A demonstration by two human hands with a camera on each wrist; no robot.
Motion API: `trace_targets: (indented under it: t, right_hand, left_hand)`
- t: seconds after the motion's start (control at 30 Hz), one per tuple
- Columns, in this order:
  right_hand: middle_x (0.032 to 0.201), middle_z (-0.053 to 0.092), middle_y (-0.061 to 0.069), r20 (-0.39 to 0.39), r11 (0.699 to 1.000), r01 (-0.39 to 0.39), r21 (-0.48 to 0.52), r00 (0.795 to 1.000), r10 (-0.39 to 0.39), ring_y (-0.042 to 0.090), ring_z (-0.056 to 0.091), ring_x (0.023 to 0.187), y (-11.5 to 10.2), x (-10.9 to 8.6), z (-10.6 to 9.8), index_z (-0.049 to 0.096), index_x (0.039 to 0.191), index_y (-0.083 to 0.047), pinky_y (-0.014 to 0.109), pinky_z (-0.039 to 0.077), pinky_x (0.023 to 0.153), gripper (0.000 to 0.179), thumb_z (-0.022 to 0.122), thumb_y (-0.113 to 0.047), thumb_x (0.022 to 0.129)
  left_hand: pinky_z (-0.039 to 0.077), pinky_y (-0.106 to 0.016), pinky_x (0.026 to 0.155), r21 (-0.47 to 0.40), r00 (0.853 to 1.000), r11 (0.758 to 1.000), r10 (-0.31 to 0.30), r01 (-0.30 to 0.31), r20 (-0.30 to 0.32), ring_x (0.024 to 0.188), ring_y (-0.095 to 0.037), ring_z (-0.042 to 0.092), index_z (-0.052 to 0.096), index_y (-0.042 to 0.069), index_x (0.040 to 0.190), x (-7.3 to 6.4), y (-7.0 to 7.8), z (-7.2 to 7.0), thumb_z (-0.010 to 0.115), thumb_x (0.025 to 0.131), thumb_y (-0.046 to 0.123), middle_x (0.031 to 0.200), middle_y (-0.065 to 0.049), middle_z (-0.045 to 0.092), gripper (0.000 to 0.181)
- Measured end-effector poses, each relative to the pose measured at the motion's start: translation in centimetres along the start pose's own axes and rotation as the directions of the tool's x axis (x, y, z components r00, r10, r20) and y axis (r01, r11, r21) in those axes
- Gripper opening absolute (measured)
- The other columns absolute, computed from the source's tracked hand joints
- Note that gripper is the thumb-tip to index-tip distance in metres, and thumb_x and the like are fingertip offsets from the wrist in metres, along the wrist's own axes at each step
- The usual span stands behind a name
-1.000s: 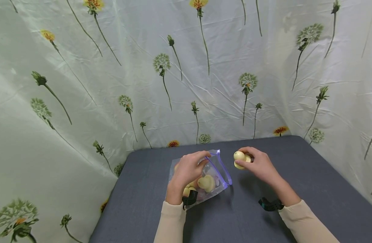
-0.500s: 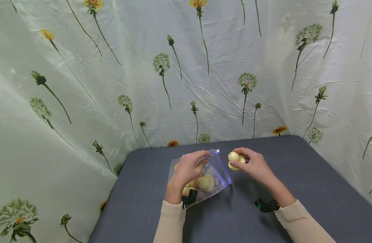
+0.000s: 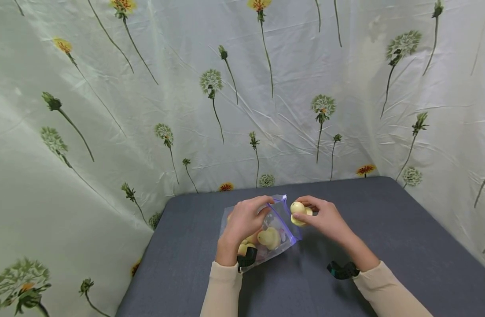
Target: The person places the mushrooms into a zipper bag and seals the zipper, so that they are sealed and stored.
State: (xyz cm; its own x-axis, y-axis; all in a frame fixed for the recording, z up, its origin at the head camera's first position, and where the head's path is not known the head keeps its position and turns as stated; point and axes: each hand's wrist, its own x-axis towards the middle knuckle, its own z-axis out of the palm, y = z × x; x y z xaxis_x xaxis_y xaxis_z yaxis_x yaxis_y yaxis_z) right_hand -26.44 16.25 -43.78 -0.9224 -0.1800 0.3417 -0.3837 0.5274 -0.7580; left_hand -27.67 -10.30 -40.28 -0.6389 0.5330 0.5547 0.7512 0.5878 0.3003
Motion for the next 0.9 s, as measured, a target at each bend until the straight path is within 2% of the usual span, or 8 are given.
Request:
trace_targets:
  t: [0.27,0.5,0.9]
  right_hand:
    - [0.110,0.069,-0.005,0.016,1.000,-0.011,0.012,1.000,0.011,0.017,0.066,0.092,-0.5,0.2,0.3,0.069,0.118,-0.030,0.036,0.053,0.069,0.038,0.079,-0.048,0.086]
    - [0.110,0.068,-0.003,0.063,1.000,-0.011,0.024,0.998,0.010,0.017,0.065,0.092,-1.0,0.3,0.6,0.068,0.121,-0.027,0.037,0.053,0.072,0.037,0.076,-0.044,0.089]
    - [0.110,0.068,-0.002,0.122,0.997,-0.025,0.067,0.992,0.017,0.018,0.066,0.090,-1.3,0.3,1.5,0.067,0.123,-0.027,0.037,0.055,0.070,0.039,0.074,-0.046,0.090]
  left_hand:
    - [0.042,-0.022,0.055,0.001,1.000,1.000,-0.011,0.011,0.012,0.058,-0.002,0.049,0.071,0.022,0.116,0.0,0.0,-0.1,0.068,0.098,0.013,0.107,0.008,0.072,0.020]
    - [0.040,-0.023,0.052,0.009,1.000,1.000,-0.021,0.020,0.017,0.052,-0.003,0.044,0.071,0.022,0.116,0.0,0.0,-0.1,0.067,0.099,0.015,0.107,0.009,0.072,0.019]
    - [0.040,-0.023,0.052,0.003,0.999,1.000,-0.028,0.028,0.026,0.052,-0.003,0.044,0.071,0.020,0.117,0.0,-0.1,-0.1,0.067,0.099,0.016,0.106,0.008,0.072,0.019]
